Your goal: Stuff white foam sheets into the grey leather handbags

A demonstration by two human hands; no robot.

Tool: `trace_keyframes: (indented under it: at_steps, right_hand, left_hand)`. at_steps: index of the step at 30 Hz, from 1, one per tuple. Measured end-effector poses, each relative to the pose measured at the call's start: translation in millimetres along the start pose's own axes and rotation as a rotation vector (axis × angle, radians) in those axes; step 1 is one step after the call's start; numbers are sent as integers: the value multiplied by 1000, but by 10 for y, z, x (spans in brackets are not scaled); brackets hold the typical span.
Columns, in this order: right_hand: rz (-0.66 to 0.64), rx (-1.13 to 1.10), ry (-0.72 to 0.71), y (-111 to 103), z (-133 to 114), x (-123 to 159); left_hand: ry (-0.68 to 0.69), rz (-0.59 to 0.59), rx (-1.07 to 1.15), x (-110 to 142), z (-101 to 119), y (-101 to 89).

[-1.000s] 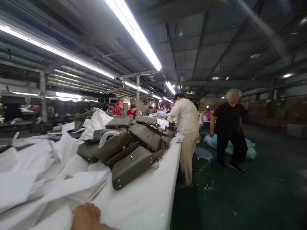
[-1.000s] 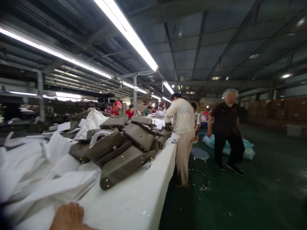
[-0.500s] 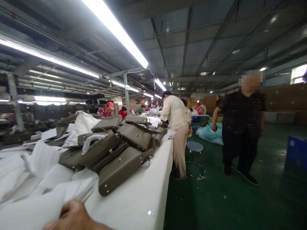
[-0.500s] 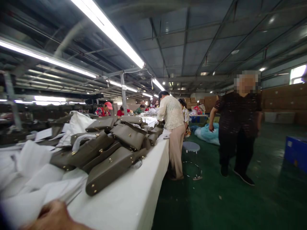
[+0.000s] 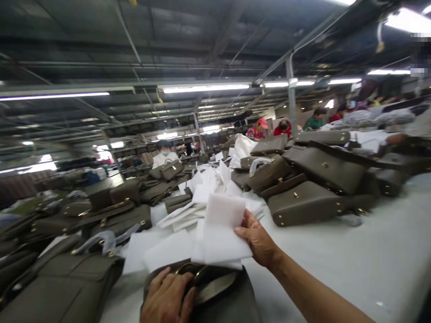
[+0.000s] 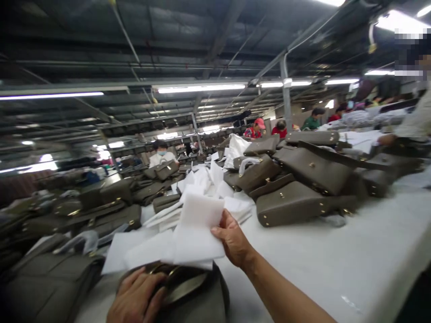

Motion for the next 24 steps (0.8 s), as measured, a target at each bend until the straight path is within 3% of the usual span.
trace_keyframes:
  at_steps: [3, 6, 9, 13, 16, 18, 21, 24]
  right_hand:
    - [43, 155, 21, 106, -45, -14]
    - [12, 455, -144, 238, -144, -164]
    - [-20, 726, -268, 297, -10, -414]
    - [125, 761, -220, -6, 295, -805]
    - [310, 665, -261, -267, 156, -985]
    - [338, 577, -285, -286, -32, -1003]
    - [236, 490, -251, -45, -194, -849]
    - [-5, 469, -119, 375, -88, -525]
  left_hand:
    - [-127, -90, 111, -51, 14, -15]
    - [-201, -150, 169, -93, 53, -81]
    - [-231, -176, 174, -112, 55, -118]
    - [-190, -228, 176, -99, 73, -72]
    - [-172, -204, 159, -85, 74, -46]
    - [-175, -149, 171, -83, 67, -58]
    - [-193, -98, 234, -75, 43, -94]
    - [-246, -93, 372, -49, -20, -159]
Point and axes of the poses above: each hand's wrist, its own x-axis away from the middle knuckle, its own y-axis out of the palm, z = x × y, the point moved 7 cm from there along -x, towards the middle knuckle
